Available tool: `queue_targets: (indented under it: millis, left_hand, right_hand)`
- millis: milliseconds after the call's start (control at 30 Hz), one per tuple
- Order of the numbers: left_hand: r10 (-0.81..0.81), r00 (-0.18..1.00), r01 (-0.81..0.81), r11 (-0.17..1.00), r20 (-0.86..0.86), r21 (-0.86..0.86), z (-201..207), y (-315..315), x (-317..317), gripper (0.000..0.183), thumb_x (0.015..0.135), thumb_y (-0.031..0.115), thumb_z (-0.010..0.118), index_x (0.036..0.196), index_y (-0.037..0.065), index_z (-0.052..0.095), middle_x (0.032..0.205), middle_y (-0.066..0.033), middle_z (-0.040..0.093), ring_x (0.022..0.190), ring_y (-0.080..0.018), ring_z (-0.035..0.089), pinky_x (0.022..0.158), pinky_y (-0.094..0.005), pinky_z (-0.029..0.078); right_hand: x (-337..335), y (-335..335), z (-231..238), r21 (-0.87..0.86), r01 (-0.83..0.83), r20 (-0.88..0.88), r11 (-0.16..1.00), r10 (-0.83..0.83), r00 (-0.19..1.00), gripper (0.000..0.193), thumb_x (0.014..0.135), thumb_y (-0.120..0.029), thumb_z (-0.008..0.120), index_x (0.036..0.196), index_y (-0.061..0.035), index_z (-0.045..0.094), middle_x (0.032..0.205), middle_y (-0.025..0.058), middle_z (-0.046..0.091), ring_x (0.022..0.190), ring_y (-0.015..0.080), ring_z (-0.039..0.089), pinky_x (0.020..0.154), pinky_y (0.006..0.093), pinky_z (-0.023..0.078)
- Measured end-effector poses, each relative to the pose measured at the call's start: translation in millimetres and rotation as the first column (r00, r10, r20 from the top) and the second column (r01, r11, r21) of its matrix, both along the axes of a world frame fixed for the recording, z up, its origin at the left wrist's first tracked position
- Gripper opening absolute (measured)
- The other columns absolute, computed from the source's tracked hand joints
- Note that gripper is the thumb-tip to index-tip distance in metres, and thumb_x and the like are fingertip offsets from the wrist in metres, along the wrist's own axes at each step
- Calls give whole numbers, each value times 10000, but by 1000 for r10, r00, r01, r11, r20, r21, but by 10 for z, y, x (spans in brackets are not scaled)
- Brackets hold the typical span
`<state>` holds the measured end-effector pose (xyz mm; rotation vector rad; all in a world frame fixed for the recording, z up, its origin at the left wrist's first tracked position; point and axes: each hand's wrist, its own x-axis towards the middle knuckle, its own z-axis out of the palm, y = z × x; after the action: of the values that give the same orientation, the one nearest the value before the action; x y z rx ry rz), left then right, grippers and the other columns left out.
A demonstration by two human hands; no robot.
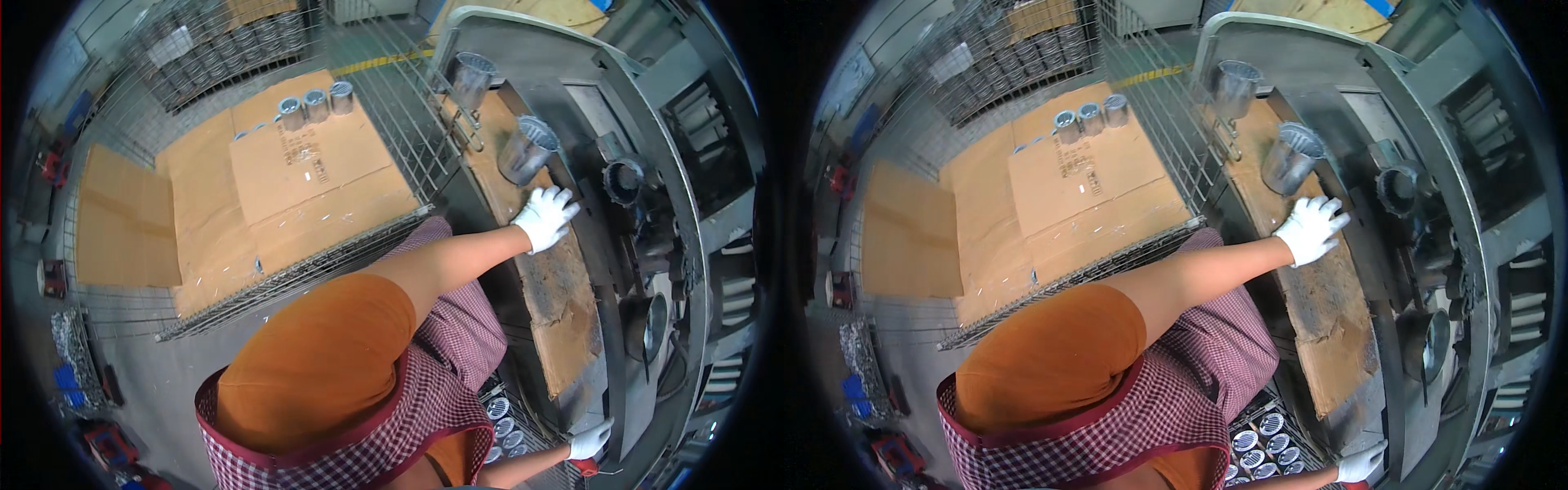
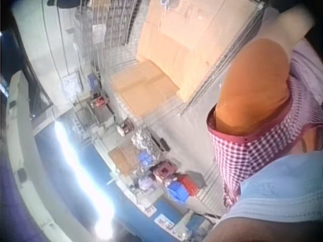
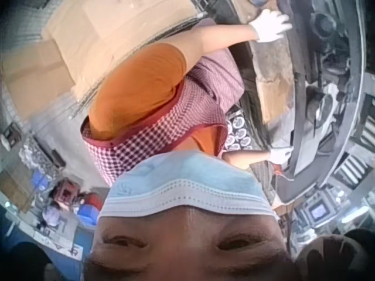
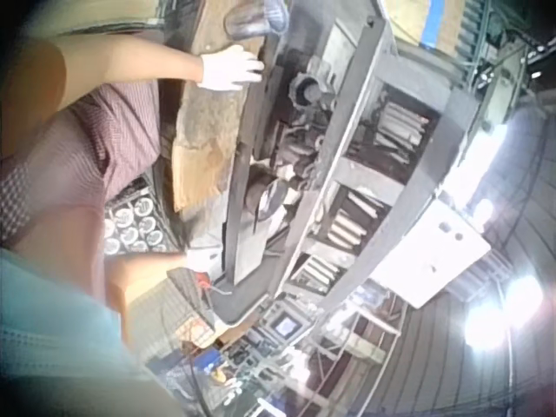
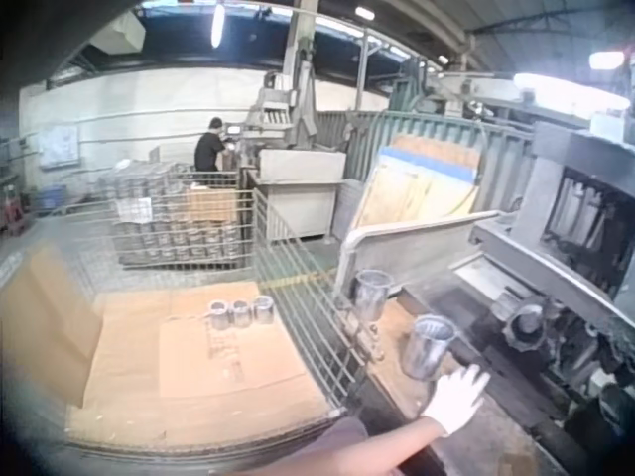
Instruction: The recorder operates a press machine and uses a screwdriver and pneumatic tool to process metal cylindrical components in a factory.
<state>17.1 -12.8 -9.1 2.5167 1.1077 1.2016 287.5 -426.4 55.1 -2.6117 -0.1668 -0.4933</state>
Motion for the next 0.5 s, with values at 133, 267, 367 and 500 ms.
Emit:
queue_targets:
  millis: [133, 267, 367, 500]
  left_hand:
    - [7, 986, -15, 999, -169, -49, 40, 35, -16, 396, 832, 355, 610, 1158, 130, 597, 1194, -126, 528, 1093, -305, 500, 881, -458, 377]
    - [-42, 956, -2, 988, -290, -152, -16, 34, -12, 313, 835, 354, 602, 1033, 112, 631, 1070, -112, 555, 982, -287, 529, 833, -445, 382]
    - [0, 997, -2, 1000, -73, -21, -19, 17, -43, 302, 842, 355, 589, 997, 103, 651, 1069, -117, 556, 988, -288, 527, 830, -444, 380]
    - [53, 993, -66, 989, 101, 132, 15, -9, -54, 306, 846, 356, 583, 998, 99, 652, 1061, -118, 557, 985, -286, 528, 826, -444, 379]
  right_hand:
    - [288, -122, -107, 7, -53, 21, 999, 53, 998, 586, 915, -586, 468, 1246, -131, 634, 1229, 66, 643, 1082, 276, 614, 927, 329, 452]
    - [302, -113, -117, -1, -31, 31, 1000, 31, 999, 572, 919, -574, 475, 1246, -132, 633, 1231, 68, 642, 1074, 272, 617, 925, 321, 453]
    - [304, -120, -135, -6, -16, 45, 1000, 17, 999, 570, 920, -573, 475, 1242, -130, 636, 1230, 70, 641, 1069, 274, 618, 923, 319, 454]
    - [317, -162, -136, 5, -59, 65, 998, 58, 996, 568, 923, -571, 470, 1234, -126, 640, 1223, 72, 644, 1058, 279, 623, 915, 321, 459]
